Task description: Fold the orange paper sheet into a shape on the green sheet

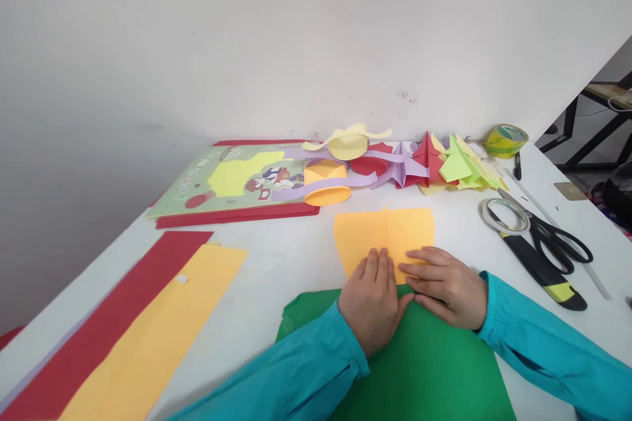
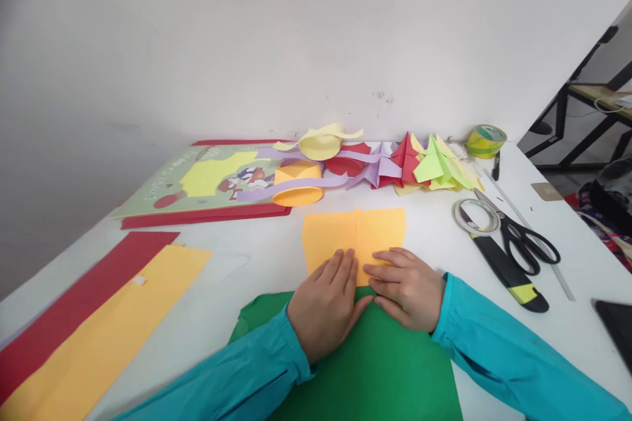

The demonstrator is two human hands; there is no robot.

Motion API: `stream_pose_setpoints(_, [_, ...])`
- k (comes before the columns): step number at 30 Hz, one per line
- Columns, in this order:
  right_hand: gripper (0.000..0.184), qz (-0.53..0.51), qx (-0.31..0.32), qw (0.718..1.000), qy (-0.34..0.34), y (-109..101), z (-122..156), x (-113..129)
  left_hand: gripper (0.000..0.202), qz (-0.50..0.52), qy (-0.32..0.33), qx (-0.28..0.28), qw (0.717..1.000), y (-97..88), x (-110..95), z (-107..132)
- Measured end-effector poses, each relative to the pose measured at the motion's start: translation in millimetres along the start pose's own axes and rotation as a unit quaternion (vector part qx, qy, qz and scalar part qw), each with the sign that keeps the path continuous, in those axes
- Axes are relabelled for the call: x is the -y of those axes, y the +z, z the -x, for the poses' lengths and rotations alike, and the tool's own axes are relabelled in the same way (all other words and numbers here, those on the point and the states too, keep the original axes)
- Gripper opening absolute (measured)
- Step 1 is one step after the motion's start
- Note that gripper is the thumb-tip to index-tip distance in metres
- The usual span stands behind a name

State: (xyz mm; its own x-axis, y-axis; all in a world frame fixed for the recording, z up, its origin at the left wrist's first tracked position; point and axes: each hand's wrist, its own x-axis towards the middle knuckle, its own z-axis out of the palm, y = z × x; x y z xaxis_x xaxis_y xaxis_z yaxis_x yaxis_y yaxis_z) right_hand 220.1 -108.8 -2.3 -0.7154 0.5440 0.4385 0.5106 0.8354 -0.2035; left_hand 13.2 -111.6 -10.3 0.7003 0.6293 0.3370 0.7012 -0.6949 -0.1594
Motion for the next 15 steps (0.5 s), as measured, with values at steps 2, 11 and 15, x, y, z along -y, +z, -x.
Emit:
stream_pose_setpoints(2, [0.023,0.004,-0.002,1.0,-0.002,-1,-1,0,0.058,-0.011,0.009,0.0,1.0,-3.1,-3,4])
stream_pose_setpoints(11, [0.023,0.002,-0.007,1.0,-0.009,-2,-2,0,0.058,-0.041,0.021,0.007,0.999,-12.7,-20,25])
stream_pose_setpoints(15, [0.023,0.002,-0.003,1.0,-0.006,-2,-1,0,0.058,-0.03,0.01,0.01,0.999,-14.3,-25,31])
